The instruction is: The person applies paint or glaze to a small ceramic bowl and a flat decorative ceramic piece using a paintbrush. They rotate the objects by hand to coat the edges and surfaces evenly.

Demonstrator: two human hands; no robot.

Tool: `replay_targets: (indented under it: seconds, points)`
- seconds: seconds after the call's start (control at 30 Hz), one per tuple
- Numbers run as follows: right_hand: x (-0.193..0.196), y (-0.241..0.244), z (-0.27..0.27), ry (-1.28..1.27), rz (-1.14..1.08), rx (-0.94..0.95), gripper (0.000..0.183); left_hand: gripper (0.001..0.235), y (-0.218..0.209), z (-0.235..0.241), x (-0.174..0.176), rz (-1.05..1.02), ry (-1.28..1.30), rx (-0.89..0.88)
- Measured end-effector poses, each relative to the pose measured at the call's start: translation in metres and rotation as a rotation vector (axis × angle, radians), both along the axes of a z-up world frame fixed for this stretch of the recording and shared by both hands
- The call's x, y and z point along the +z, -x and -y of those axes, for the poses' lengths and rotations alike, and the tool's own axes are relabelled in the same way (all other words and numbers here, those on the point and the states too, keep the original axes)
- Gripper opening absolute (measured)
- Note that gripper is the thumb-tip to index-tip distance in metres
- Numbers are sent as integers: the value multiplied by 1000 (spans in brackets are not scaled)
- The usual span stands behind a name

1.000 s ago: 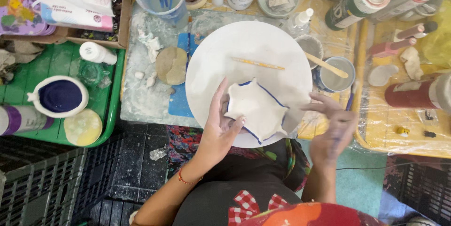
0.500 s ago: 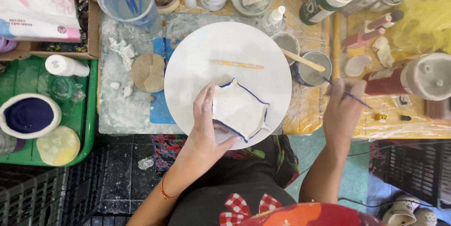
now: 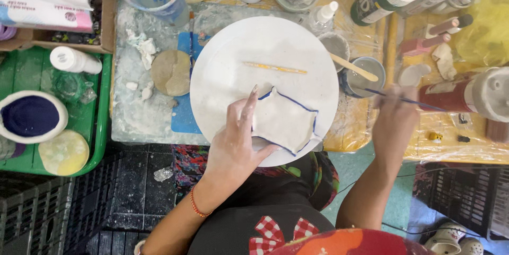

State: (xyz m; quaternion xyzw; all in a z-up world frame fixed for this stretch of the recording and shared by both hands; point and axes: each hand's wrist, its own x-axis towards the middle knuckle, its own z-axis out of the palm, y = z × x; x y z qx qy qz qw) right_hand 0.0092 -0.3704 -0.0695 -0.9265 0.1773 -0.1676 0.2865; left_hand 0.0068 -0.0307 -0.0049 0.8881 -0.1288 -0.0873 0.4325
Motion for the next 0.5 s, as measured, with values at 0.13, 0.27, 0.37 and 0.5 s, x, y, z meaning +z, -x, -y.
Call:
replay_targets:
  seconds: [0.13,0.27,0.37,0.5]
  points:
    - [-19,14,14,-313,356,-145,40,121,2,0,0,60,16,13]
    - [-13,29,-22,-792,667,53,36,119,-6,-8,-4,208,-40,-25]
    - [1,33,-80,-785,545,241,23,119,-15,-16,-11,205,21,-70]
    - [32,35,-135,-599,298,420,12,118,-17,-18,-22,234,36,-70]
